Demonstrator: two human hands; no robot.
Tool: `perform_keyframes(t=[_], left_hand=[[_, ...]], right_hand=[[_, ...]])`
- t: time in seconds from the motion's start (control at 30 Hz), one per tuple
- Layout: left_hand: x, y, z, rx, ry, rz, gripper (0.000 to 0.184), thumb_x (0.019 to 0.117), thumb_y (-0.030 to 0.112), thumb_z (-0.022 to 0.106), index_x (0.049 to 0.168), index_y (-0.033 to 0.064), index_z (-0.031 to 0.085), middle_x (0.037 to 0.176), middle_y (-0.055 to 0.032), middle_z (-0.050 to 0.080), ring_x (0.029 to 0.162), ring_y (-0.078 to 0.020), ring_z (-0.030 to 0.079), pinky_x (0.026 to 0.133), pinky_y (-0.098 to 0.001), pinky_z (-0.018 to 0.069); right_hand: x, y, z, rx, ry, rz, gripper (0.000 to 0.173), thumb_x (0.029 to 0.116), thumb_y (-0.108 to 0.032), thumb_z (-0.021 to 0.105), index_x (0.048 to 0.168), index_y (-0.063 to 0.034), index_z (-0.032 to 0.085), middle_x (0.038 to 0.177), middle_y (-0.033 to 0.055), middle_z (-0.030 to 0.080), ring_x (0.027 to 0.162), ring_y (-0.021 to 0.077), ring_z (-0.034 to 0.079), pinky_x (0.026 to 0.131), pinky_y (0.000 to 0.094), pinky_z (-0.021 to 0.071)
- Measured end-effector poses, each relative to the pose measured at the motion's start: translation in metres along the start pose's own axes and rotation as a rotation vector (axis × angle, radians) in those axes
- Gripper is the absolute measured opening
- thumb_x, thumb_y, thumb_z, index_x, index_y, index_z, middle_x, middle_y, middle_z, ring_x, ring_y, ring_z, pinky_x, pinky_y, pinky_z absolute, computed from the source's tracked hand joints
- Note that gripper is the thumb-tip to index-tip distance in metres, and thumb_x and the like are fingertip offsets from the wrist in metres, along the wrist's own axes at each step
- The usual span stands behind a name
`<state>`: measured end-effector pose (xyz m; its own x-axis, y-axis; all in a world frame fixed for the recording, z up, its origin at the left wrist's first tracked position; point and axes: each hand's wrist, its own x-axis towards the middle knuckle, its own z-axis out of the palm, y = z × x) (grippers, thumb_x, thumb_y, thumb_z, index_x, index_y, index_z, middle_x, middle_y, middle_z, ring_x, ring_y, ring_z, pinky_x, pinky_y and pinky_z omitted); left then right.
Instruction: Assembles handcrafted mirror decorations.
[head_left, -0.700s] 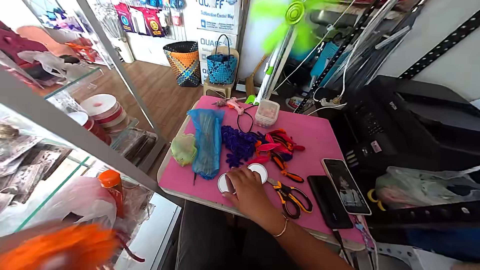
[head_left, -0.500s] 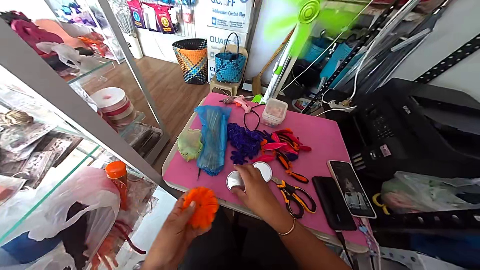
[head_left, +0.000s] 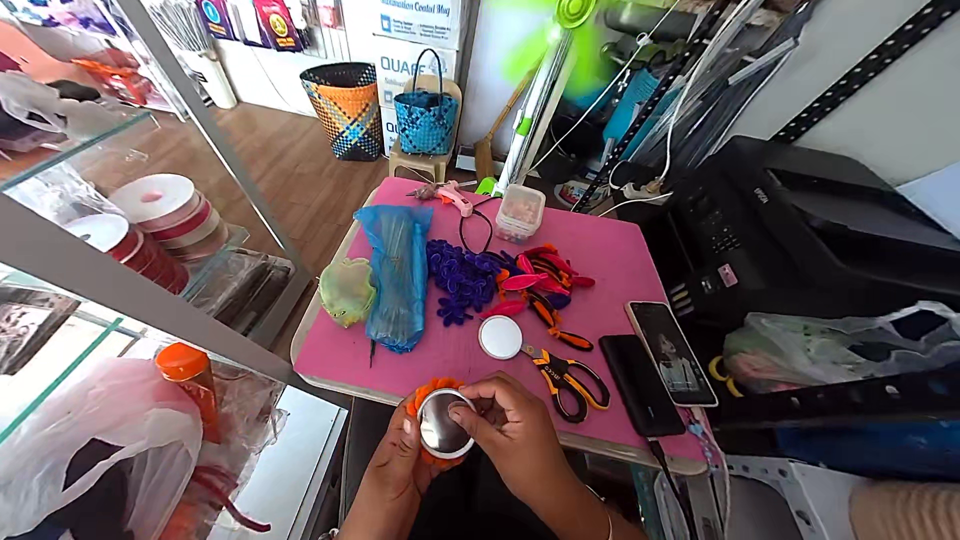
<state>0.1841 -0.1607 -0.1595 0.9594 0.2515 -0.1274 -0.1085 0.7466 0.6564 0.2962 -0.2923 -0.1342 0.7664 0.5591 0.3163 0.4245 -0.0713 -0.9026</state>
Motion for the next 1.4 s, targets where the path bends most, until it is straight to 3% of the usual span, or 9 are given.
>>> perform_keyframes(t=[0.17,0.27,0.4,0.67,0.8,0.93,1.03,1.17,1.4], left_hand=[[-0.003,0.0,0.002,0.19,0.043,0.087,0.053,0.0958,0.0,0.065,0.143,0.0043,0.041,0.125,-0.0087,0.069,0.108,-0.0209,0.071,0.093,-0.0386,0.0606],[-0.003,0.002,0.003,0.233,0.061,0.09,0.047,0.0976,-0.003,0.059,0.141,0.0037,0.042,0.122,-0.0092,0.069,0.106,-0.0203,0.072,0.091,-0.0382,0.0614],[-0.002,0.007,0.003,0.222,0.038,0.079,0.044,0.0982,-0.002,0.06,0.139,0.0055,0.046,0.119,-0.0096,0.071,0.104,-0.0205,0.073,0.09,-0.0382,0.0617],[0.005,0.009,-0.004,0.403,-0.061,0.157,0.039,0.0973,-0.002,0.061,0.134,0.0093,0.055,0.112,-0.0035,0.074,0.099,-0.0124,0.072,0.087,-0.0299,0.0609],[0.014,0.015,-0.017,0.88,-0.271,0.55,0.032,0.1016,0.014,0.062,0.131,0.0263,0.065,0.129,0.0027,0.054,0.116,-0.0056,0.058,0.097,-0.0216,0.0528],[0.016,0.024,-0.022,1.161,-0.336,1.048,0.026,0.1018,0.015,0.061,0.126,0.0245,0.058,0.125,0.0017,0.059,0.13,-0.0174,0.056,0.114,-0.0438,0.0471],[0.014,0.024,-0.027,1.184,-0.229,1.248,0.022,0.0991,0.019,0.065,0.118,0.0262,0.058,0.135,0.0101,0.056,0.139,-0.0163,0.048,0.119,-0.0427,0.041],[0.013,0.027,-0.035,1.291,-0.171,1.314,0.01,0.1001,0.024,0.064,0.109,0.0281,0.059,0.131,0.0133,0.055,0.14,-0.0129,0.043,0.121,-0.0377,0.0352],[0.02,0.019,-0.034,1.145,-0.189,1.148,0.012,0.0995,0.014,0.065,0.108,0.0187,0.058,0.124,0.0053,0.064,0.125,-0.0138,0.061,0.11,-0.0391,0.0517]], right_hand=[[-0.002,0.006,0.008,-0.135,0.074,-0.149,0.017,0.0877,-0.02,0.079,0.096,-0.0057,0.074,0.092,0.0022,0.061,0.076,-0.0041,0.057,0.065,0.0058,0.0489],[-0.004,0.006,0.009,-0.077,0.078,-0.116,0.022,0.0878,-0.022,0.079,0.1,-0.0056,0.071,0.1,0.0037,0.06,0.079,-0.0037,0.057,0.066,0.0062,0.0488],[-0.005,0.002,0.002,0.164,-0.029,0.133,0.042,0.0902,-0.025,0.078,0.122,-0.0016,0.064,0.116,0.0064,0.065,0.087,0.004,0.066,0.068,0.0162,0.0575],[-0.004,0.002,-0.008,0.431,-0.162,0.315,0.032,0.0907,-0.009,0.075,0.119,0.0017,0.065,0.108,0.0069,0.073,0.092,0.0102,0.072,0.081,0.0244,0.0617],[-0.01,0.013,-0.006,0.437,-0.13,-0.006,0.021,0.092,-0.005,0.074,0.113,-0.0018,0.071,0.115,0.0066,0.074,0.103,0.0105,0.072,0.088,0.0261,0.0616],[-0.012,0.022,-0.007,0.174,-0.058,-0.579,0.013,0.1013,-0.01,0.063,0.115,-0.0093,0.065,0.124,0.0071,0.068,0.122,0.0195,0.065,0.104,0.0353,0.0565],[-0.014,0.024,-0.01,0.066,-0.033,-0.762,0.018,0.1004,-0.003,0.062,0.118,-0.007,0.062,0.128,0.0081,0.064,0.129,0.0212,0.06,0.108,0.0359,0.053],[-0.017,0.029,-0.009,0.048,-0.018,-0.777,0.024,0.0994,-0.002,0.063,0.123,-0.0074,0.061,0.134,0.0081,0.059,0.134,0.021,0.056,0.11,0.0351,0.0517],[-0.016,0.034,-0.004,0.005,0.048,-0.691,0.021,0.0993,-0.007,0.066,0.12,-0.0107,0.062,0.128,0.0049,0.062,0.126,0.0177,0.062,0.105,0.0342,0.0554]])
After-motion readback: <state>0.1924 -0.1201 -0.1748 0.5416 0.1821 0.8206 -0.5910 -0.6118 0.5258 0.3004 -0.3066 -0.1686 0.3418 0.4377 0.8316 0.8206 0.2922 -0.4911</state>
